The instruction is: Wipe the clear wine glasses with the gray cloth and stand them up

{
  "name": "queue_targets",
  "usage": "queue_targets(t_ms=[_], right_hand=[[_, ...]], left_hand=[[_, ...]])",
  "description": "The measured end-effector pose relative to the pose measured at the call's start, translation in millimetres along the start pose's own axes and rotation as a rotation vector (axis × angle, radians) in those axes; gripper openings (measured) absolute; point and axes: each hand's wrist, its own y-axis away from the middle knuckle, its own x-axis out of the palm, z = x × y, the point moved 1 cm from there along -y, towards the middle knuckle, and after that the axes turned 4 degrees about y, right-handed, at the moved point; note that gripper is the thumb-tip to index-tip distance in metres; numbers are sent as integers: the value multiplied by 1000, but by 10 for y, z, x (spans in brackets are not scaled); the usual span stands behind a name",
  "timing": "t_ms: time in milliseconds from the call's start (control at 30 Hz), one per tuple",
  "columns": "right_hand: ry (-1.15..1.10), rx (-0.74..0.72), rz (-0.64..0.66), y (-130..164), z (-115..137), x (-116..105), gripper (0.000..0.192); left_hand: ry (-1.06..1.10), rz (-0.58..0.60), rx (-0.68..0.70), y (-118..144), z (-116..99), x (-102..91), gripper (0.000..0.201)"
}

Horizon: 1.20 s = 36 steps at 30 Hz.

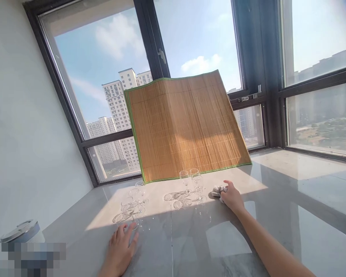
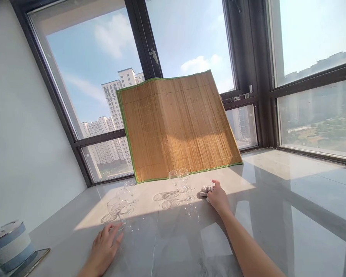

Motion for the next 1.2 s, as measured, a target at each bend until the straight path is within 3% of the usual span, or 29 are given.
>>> queue_targets(t_ms=[100, 300, 467, 633, 800, 933, 1067, 1200], right_hand=[[-7, 5, -5, 15, 30, -12, 59], [-16, 15, -13, 46, 72, -26, 62], [-37, 21, -15, 73, 102, -51, 59], [-22, 19, -30, 83, 117, -68, 58], [-15, -7, -35, 69, 86, -50, 58], [-20, -11, -32, 62, 74, -42, 58], [-37, -12, -35, 52, 61, -30, 58], [-36, -7, -32, 37, 43, -14, 58]], left_hand=[[101, -30, 93, 105, -291, 2, 41], [307, 227, 591, 136, -1414, 197, 25], [290, 311, 592, -288, -2125, 496, 54], [208, 337, 552, -664, -2499, 751, 64], [175, 342, 586, -732, -2620, 790, 60], [180, 307, 597, -563, -2520, 684, 58], [177, 303, 599, -354, -2137, 537, 59], [116, 239, 457, -406, -1606, 438, 55]])
